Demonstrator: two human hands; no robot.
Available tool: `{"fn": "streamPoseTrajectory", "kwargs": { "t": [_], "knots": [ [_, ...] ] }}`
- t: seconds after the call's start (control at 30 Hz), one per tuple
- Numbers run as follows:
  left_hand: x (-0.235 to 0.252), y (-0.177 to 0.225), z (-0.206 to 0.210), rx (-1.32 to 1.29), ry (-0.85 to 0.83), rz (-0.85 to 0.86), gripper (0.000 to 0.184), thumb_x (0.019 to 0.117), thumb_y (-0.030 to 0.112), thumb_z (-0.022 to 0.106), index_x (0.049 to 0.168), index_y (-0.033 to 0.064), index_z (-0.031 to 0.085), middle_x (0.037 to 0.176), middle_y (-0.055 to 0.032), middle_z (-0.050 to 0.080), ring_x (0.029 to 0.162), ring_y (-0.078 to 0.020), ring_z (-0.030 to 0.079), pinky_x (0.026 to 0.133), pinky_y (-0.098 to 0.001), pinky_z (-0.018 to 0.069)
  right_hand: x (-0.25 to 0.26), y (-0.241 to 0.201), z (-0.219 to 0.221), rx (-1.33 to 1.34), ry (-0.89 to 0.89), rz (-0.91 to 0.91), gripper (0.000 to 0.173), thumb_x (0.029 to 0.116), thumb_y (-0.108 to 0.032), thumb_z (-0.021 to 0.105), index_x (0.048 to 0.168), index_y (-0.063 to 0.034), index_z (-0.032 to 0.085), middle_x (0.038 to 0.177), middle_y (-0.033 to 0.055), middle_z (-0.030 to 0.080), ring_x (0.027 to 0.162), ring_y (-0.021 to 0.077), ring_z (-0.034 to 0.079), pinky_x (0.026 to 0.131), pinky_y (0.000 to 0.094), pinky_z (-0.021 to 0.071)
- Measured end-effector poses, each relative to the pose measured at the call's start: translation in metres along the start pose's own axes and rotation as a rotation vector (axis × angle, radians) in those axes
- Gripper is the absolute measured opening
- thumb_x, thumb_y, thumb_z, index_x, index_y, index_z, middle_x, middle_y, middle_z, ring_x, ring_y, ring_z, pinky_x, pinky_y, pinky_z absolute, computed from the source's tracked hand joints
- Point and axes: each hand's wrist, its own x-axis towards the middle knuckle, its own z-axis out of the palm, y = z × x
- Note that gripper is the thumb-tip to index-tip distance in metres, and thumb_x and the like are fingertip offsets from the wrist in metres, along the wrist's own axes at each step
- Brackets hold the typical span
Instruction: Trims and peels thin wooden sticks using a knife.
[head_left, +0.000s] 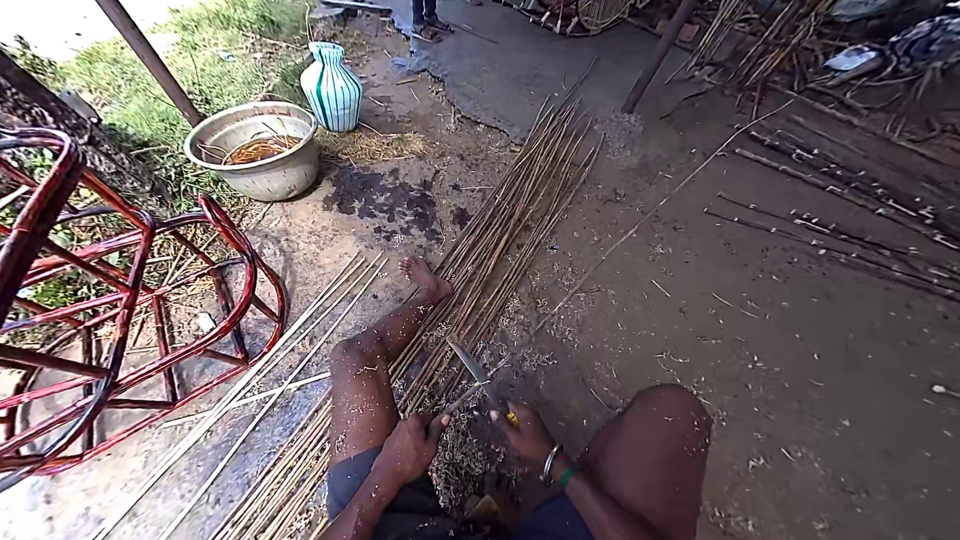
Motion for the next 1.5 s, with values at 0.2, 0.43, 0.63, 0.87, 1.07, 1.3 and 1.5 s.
{"fn": "streamPoseTrajectory", "kwargs": {
  "t": [0.2, 0.43, 0.63, 0.87, 1.07, 1.3, 1.5],
  "knots": [
    [0.002, -0.003, 0.005, 0.018, 0.012, -0.008, 0.064, 0.1071, 0.058, 0.035, 0.105, 0.0032, 0.068, 0.094, -0.0183, 0.067, 0.092, -0.0349, 0.068, 0.084, -0.0592, 0.0533, -0.005, -0.001, 0.006, -0.073, -0.123, -0.022, 0.050, 0.1050, -0.043, 0.052, 0.119, 0.0033, 0.064, 0.098, 0.0216, 0.067, 0.091, 0.0358, 0.067, 0.086, 0.0561, 0.0526],
    [0.003, 0.001, 0.002, -0.001, -0.034, 0.006, 0.064, 0.1090, 0.054, 0.033, 0.099, 0.0009, 0.066, 0.088, -0.0178, 0.065, 0.087, -0.0336, 0.066, 0.082, -0.0569, 0.0526, -0.007, -0.002, 0.006, -0.123, -0.110, -0.022, 0.048, 0.1048, -0.043, 0.051, 0.123, -0.0005, 0.065, 0.101, 0.0201, 0.070, 0.095, 0.0351, 0.069, 0.089, 0.0571, 0.0526],
    [0.000, 0.003, -0.004, 0.012, -0.068, -0.005, 0.066, 0.1095, 0.055, 0.030, 0.097, 0.0000, 0.066, 0.090, -0.0189, 0.064, 0.088, -0.0345, 0.066, 0.083, -0.0575, 0.0519, 0.003, 0.003, 0.003, 0.004, -0.029, -0.014, 0.049, 0.1048, -0.042, 0.053, 0.123, 0.0029, 0.064, 0.100, 0.0212, 0.068, 0.091, 0.0338, 0.066, 0.088, 0.0532, 0.0526],
    [0.005, 0.001, -0.002, 0.023, -0.071, 0.027, 0.067, 0.1091, 0.055, 0.030, 0.100, -0.0001, 0.067, 0.091, -0.0197, 0.066, 0.090, -0.0356, 0.067, 0.085, -0.0593, 0.0519, -0.004, -0.010, 0.008, -0.087, -0.123, -0.035, 0.048, 0.1048, -0.043, 0.052, 0.120, 0.0013, 0.064, 0.098, 0.0209, 0.068, 0.091, 0.0355, 0.067, 0.087, 0.0568, 0.0527],
    [0.002, 0.002, -0.008, 0.017, -0.104, 0.047, 0.067, 0.1107, 0.051, 0.028, 0.097, -0.0024, 0.065, 0.089, -0.0201, 0.064, 0.087, -0.0347, 0.065, 0.084, -0.0574, 0.0513, -0.009, -0.008, 0.011, -0.090, -0.166, -0.050, 0.049, 0.1045, -0.043, 0.053, 0.120, 0.0019, 0.065, 0.100, 0.0215, 0.068, 0.094, 0.0357, 0.067, 0.088, 0.0568, 0.0521],
    [0.006, 0.001, -0.011, 0.020, -0.169, 0.025, 0.068, 0.1103, 0.054, 0.027, 0.096, -0.0028, 0.063, 0.087, -0.0194, 0.060, 0.084, -0.0343, 0.062, 0.081, -0.0566, 0.0500, -0.006, -0.009, 0.012, -0.119, -0.177, -0.039, 0.050, 0.1048, -0.044, 0.052, 0.123, 0.0004, 0.063, 0.101, 0.0214, 0.068, 0.094, 0.0361, 0.068, 0.088, 0.0580, 0.0521],
    [0.005, -0.001, -0.011, 0.033, -0.181, -0.005, 0.069, 0.1102, 0.054, 0.026, 0.095, -0.0029, 0.062, 0.088, -0.0198, 0.060, 0.085, -0.0342, 0.062, 0.082, -0.0558, 0.0501, -0.009, -0.006, 0.015, -0.125, -0.159, -0.023, 0.049, 0.1042, -0.044, 0.053, 0.120, -0.0002, 0.065, 0.101, 0.0201, 0.069, 0.095, 0.0350, 0.068, 0.088, 0.0573, 0.0525]
  ]
}}
